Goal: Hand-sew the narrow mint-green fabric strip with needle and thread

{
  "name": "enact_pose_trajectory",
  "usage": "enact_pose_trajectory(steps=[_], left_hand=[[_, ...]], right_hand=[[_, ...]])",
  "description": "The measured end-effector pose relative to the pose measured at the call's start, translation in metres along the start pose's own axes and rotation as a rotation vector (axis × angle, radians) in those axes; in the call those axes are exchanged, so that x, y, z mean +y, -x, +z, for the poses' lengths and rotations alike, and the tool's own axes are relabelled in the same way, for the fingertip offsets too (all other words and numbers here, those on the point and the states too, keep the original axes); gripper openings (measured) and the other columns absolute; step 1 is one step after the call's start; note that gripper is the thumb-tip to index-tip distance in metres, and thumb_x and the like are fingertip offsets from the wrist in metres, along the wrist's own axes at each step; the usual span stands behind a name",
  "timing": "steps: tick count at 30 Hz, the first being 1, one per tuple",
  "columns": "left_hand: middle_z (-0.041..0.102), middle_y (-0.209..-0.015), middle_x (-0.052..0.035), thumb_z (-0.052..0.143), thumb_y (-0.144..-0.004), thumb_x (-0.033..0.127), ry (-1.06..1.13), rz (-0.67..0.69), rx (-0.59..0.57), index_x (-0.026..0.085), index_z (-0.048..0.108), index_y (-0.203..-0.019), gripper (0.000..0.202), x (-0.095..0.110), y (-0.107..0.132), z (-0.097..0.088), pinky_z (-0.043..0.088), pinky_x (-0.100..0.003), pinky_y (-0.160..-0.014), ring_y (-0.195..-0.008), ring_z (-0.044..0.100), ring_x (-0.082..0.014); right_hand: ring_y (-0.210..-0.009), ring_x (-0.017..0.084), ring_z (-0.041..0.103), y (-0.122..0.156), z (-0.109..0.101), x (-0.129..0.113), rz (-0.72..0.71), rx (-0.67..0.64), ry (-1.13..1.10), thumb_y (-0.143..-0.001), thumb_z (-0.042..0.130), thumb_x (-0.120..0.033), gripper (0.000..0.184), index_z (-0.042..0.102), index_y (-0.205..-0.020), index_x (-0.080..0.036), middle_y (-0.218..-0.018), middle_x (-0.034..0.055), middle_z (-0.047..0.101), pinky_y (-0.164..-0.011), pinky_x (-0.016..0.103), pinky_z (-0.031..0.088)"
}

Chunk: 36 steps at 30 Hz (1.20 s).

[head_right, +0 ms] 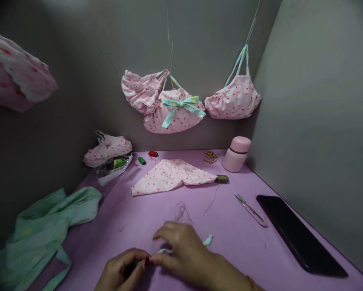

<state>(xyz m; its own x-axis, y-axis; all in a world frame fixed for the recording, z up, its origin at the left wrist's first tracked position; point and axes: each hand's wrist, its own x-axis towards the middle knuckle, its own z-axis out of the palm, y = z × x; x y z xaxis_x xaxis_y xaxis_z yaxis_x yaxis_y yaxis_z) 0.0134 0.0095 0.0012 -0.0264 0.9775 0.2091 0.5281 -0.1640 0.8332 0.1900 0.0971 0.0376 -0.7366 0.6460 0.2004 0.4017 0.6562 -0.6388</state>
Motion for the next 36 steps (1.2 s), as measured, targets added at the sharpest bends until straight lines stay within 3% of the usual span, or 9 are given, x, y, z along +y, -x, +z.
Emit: enact_pose_trajectory(steps=[2, 6, 9, 13, 17, 23, 29, 36], left_hand=[[0.071, -0.062, -0.0016, 0.053, -0.080, 0.023, -0.009, -0.014, -0.005, 0.018, 0.071, -0.072, 0.020, 0.000, 0.000, 0.000, 0.046, -0.016, -0.053, -0.054, 0.063, -0.0130], [0.069, -0.060, -0.0019, 0.054, -0.080, 0.025, -0.013, -0.044, -0.002, 0.017, 0.070, -0.070, 0.020, -0.002, 0.000, 0.000, 0.044, -0.016, -0.051, -0.053, 0.061, -0.0131], [0.068, -0.059, -0.0019, 0.054, -0.080, 0.026, 0.022, -0.091, -0.016, 0.016, 0.070, -0.069, 0.021, -0.002, -0.001, -0.001, 0.044, -0.016, -0.049, -0.051, 0.059, -0.0128], [0.068, -0.060, -0.0025, 0.053, -0.082, 0.029, 0.053, -0.143, -0.066, 0.016, 0.070, -0.071, 0.024, -0.001, -0.002, -0.005, 0.044, -0.017, -0.049, -0.052, 0.057, -0.0128], [0.068, -0.063, -0.0034, 0.053, -0.083, 0.028, 0.042, -0.141, -0.064, 0.016, 0.069, -0.071, 0.023, 0.000, -0.002, -0.007, 0.045, -0.017, -0.050, -0.055, 0.058, -0.0136], [0.067, -0.063, -0.0036, 0.053, -0.084, 0.029, 0.048, -0.157, -0.091, 0.014, 0.070, -0.077, 0.023, -0.001, -0.002, -0.008, 0.046, -0.018, -0.051, -0.055, 0.058, -0.0140], [0.065, -0.059, -0.0022, 0.054, -0.082, 0.034, 0.086, -0.166, -0.007, 0.015, 0.069, -0.072, 0.026, -0.006, 0.000, -0.001, 0.043, -0.017, -0.048, -0.052, 0.055, -0.0129], [0.066, -0.059, -0.0022, 0.054, -0.081, 0.039, 0.098, -0.177, 0.004, 0.015, 0.070, -0.073, 0.030, -0.011, 0.001, 0.001, 0.041, -0.016, -0.045, -0.051, 0.054, -0.0124]], right_hand=[[-0.068, 0.014, 0.056, 0.005, 0.008, -0.008, -0.062, -0.080, 0.082, -0.084, 0.058, -0.026, 0.010, 0.066, -0.084, -0.019, -0.076, 0.0021, 0.063, -0.061, 0.022, 0.037], [-0.064, 0.013, 0.055, 0.008, 0.014, -0.003, -0.085, -0.083, 0.103, -0.089, 0.051, -0.022, 0.020, 0.066, -0.077, -0.017, -0.069, 0.0021, 0.062, -0.059, 0.022, 0.037], [-0.066, 0.013, 0.057, 0.007, 0.014, 0.000, -0.054, -0.070, 0.043, -0.089, 0.051, -0.019, 0.018, 0.066, -0.079, -0.017, -0.072, 0.0024, 0.063, -0.062, 0.021, 0.038], [-0.073, 0.015, 0.058, 0.007, 0.011, -0.009, 0.056, -0.055, -0.010, -0.087, 0.048, -0.017, 0.014, 0.059, -0.097, -0.015, -0.083, 0.0051, 0.064, -0.066, 0.023, 0.042], [-0.068, 0.014, 0.056, 0.008, 0.008, -0.016, 0.021, -0.059, -0.016, -0.090, 0.036, -0.014, 0.021, 0.057, -0.084, -0.016, -0.077, 0.0046, 0.061, -0.063, 0.023, 0.042], [-0.062, 0.013, 0.058, 0.010, 0.014, -0.012, 0.039, -0.108, -0.010, -0.088, 0.043, -0.014, 0.022, 0.062, -0.078, -0.018, -0.069, 0.0011, 0.064, -0.058, 0.020, 0.040], [-0.055, 0.011, 0.055, 0.010, 0.014, -0.011, 0.000, -0.105, 0.027, -0.087, 0.046, -0.014, 0.025, 0.061, -0.067, -0.017, -0.061, -0.0006, 0.062, -0.054, 0.019, 0.036], [-0.056, 0.012, 0.057, 0.010, 0.016, -0.010, 0.009, -0.121, 0.030, -0.086, 0.045, -0.014, 0.025, 0.063, -0.068, -0.018, -0.062, -0.0005, 0.064, -0.053, 0.020, 0.037]])
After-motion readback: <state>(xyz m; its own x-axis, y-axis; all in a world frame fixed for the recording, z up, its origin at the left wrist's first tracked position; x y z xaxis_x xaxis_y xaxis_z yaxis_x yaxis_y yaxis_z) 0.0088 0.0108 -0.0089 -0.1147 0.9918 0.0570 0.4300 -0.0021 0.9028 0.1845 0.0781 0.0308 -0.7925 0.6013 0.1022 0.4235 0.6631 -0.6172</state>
